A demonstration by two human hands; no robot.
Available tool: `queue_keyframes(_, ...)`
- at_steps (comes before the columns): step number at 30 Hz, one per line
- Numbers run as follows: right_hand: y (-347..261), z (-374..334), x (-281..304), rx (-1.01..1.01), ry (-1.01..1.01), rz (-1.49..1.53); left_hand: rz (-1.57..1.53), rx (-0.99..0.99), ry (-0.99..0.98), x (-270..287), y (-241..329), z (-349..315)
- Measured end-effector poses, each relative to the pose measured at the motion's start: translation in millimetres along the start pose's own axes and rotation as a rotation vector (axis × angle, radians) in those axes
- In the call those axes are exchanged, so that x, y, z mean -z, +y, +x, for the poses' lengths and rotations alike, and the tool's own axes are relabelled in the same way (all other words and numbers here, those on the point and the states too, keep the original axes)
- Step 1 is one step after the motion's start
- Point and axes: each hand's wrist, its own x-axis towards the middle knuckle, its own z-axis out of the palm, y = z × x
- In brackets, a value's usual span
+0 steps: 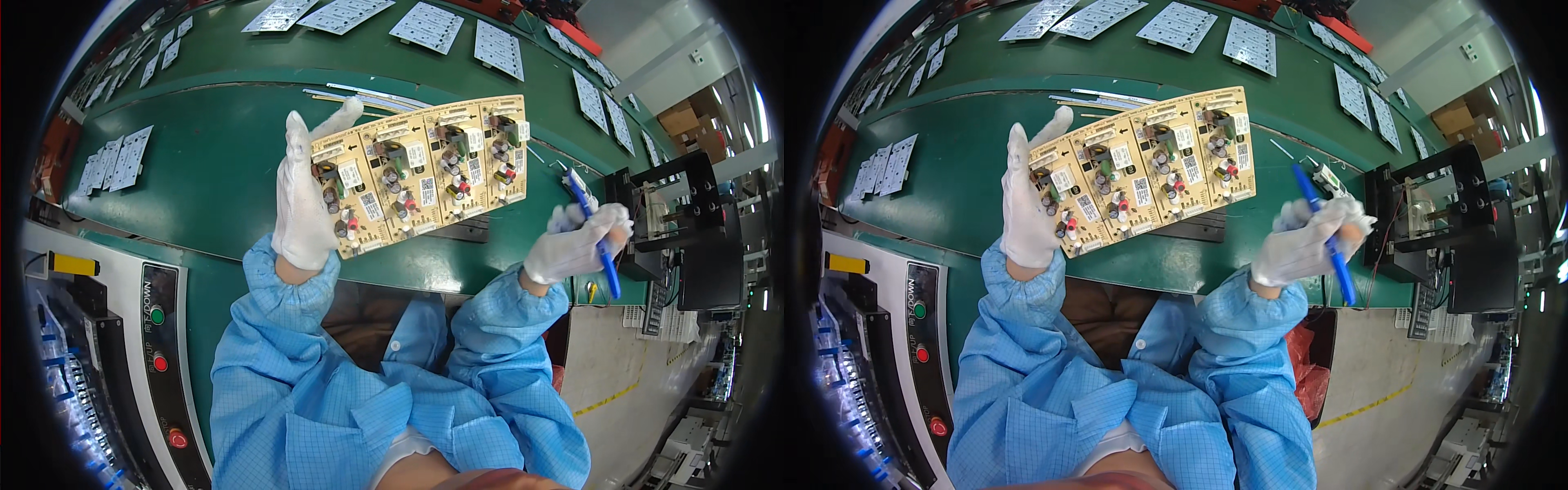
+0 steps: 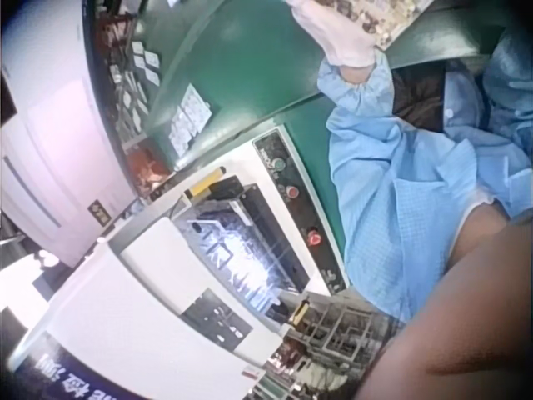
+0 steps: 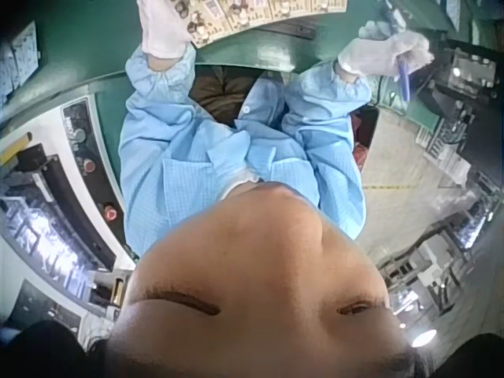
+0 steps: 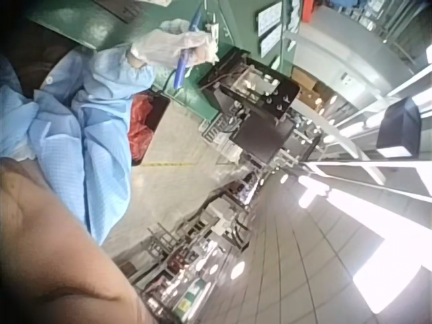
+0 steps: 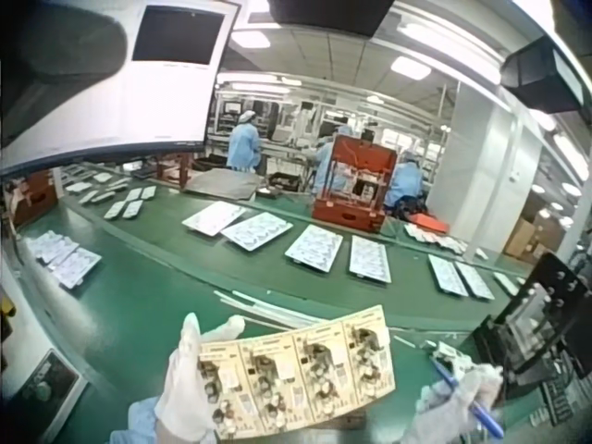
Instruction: Testing printed circuit boards using a test fixture and marking them with a pen.
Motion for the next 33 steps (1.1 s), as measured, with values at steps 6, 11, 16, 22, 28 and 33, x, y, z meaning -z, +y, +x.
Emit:
queue_keyframes(6,3.4,-12.3,-25.1,-0.66,-0.508,0.143,0.535,-0.085,-0.158,41.7,-3.9,43.6)
queue_keyframes(11,4.7,-39.8,-18.6,-0.819,-0.643,0.221,0.739,-0.482,-0.186,69.7,-21.5,38.9)
queue_keyframes(16,23.4,-30.8,-10.9,-0.218,-0.704,-0.062,0.724,-0.433,-0.157,60.5,-30.2,31.8)
queue_keyframes(22,75.7,-26.3,-30.9,-0.23,-0.929,-0.441,0.992,-0.081,-0.132,53.5,-34.0,78.8)
queue_keyframes(28,89.8,-31.2,-12.4,0.346,-0.723,-0.349,0.843,-0.427,0.021,51.3,-38.8,26.4)
queue_keyframes(33,79.7,-25.8,-33.4,0.354,-0.726,-0.259,0.702,-0.384,0.299,33.2,-29.8,-15.4)
